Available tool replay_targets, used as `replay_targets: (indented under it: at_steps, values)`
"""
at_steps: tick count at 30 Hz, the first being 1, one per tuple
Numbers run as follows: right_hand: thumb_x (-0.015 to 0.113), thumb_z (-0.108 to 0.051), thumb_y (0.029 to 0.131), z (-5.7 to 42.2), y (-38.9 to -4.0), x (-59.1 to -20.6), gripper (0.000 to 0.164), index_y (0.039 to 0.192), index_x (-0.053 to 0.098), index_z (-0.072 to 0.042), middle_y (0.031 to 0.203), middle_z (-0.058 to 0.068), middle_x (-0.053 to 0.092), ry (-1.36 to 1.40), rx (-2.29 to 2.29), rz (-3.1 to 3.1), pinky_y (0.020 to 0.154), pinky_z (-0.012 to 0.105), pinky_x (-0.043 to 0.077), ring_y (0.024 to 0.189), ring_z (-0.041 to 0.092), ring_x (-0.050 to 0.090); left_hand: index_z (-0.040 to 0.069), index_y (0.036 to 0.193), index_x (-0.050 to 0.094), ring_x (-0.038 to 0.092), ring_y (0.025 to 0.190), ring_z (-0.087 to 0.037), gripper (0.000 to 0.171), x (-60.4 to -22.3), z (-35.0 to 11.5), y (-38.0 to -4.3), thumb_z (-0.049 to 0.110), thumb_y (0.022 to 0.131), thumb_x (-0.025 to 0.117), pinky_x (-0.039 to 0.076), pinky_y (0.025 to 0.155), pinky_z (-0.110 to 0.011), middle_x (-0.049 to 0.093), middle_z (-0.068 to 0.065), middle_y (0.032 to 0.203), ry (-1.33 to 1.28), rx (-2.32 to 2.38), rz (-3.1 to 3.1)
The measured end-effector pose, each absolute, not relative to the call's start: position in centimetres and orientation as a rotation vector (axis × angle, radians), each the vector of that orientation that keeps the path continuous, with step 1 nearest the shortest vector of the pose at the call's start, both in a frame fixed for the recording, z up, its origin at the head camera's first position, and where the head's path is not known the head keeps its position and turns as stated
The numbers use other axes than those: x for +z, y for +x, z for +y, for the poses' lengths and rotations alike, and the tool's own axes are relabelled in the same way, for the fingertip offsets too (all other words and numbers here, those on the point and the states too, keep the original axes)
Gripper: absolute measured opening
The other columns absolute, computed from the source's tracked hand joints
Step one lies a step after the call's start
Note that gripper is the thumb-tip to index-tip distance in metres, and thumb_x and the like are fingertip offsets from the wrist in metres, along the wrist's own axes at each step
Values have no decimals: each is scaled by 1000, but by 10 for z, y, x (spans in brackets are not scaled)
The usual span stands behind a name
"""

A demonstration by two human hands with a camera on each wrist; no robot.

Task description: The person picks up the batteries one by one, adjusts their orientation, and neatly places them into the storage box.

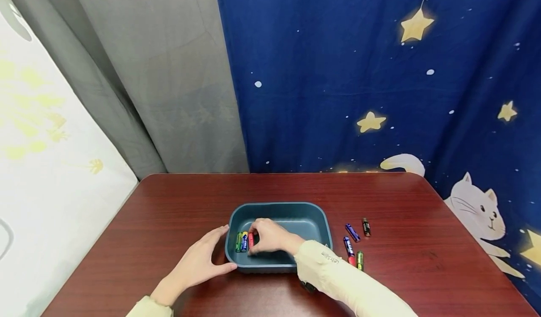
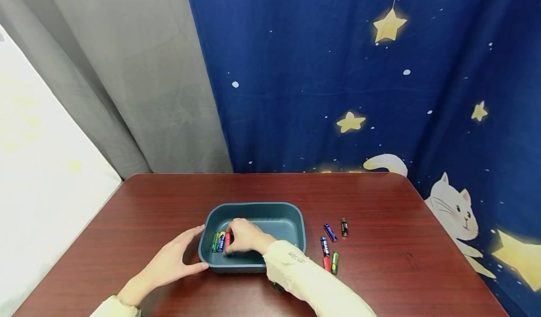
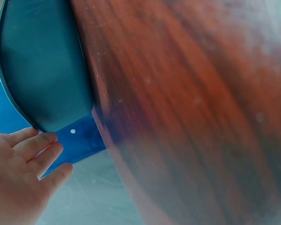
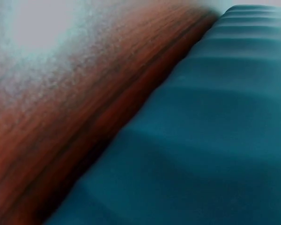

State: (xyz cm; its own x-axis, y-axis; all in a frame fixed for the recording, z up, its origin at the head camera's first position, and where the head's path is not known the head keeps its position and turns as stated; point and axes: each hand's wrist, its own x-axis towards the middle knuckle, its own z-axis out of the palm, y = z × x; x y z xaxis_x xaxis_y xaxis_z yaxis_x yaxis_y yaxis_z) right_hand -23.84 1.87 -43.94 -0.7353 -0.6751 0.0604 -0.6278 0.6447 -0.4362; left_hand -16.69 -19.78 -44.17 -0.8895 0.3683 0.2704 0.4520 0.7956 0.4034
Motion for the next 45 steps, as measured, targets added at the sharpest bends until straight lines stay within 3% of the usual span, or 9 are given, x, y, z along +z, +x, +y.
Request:
replay_targets:
  at_steps: [32, 45]
  values:
    - [78, -40, 65, 21, -241, -437, 54, 104, 63, -6, 87, -2, 58, -979, -710, 2788, 70, 17, 45, 76, 4, 51, 12, 135, 44, 45, 121, -18, 87, -441, -197, -167, 62, 67, 66, 43, 93, -42, 47, -1, 133, -649, -705, -2816]
    - [78, -36, 68, 46, -233, -413, 55, 108, 62, -3, 94, 8, 61, -1069, -936, 2709, 70, 19, 45, 84, 21, 56, 14, 134, 44, 45, 121, -19, 87, -441, -196, -168, 62, 66, 68, 44, 91, -44, 47, 0, 133, -632, -712, -2816]
